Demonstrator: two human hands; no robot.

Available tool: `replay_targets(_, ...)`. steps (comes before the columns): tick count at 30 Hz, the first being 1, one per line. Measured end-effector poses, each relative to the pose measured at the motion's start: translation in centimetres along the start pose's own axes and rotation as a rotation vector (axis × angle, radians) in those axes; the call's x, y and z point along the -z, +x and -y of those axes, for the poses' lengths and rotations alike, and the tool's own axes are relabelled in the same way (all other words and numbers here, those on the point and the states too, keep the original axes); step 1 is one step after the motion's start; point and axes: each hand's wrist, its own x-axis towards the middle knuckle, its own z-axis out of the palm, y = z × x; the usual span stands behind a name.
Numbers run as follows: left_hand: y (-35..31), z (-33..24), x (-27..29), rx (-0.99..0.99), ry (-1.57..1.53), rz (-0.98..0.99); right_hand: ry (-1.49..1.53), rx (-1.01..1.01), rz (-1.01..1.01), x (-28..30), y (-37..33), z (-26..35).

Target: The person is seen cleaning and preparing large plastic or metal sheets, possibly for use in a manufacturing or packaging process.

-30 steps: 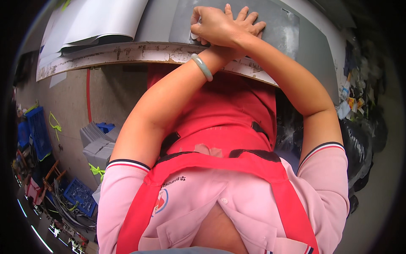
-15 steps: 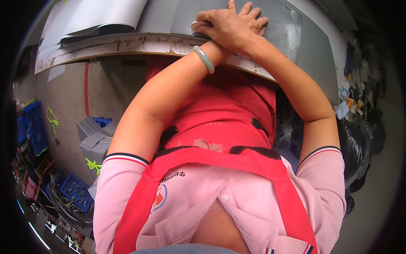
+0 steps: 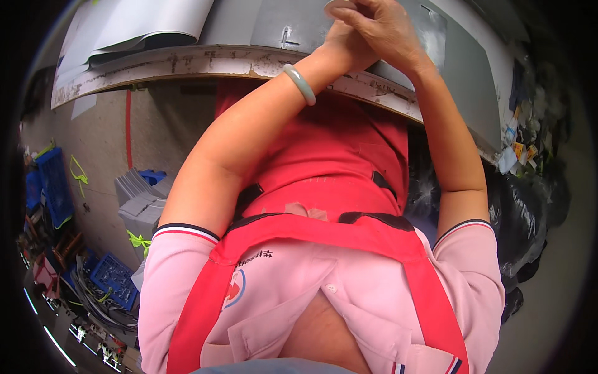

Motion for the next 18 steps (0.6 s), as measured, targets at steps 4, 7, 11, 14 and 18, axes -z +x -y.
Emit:
replay_targets(4,1.1,-1.2,4.4,0.09,-0.242,0.24,-0.282,-0.386,-0.489,7.6,-5.4,-8.4)
replay_targets(7,1.3,-1.0,4.9,0.095,-0.232,0.279,-0.258,-0.54,-0.581,9.8,-8.2,-14.3)
replay_targets(11,1.1,-2.5,5.0,0.008,0.426,0.214,-0.105,-0.543,-0.649,12.2,-9.1,-16.4)
replay_targets(14,0.5,-0.2,3.0,0.045,-0.047,0.197,0.424,-0.537,-0.661,13.1,-8.5,-15.6)
replay_targets(18,0.3,-0.1,4.1,-0.009,-0.271,-0.013,0.748,-0.464,-0.386,11.9,-9.7,-14.1)
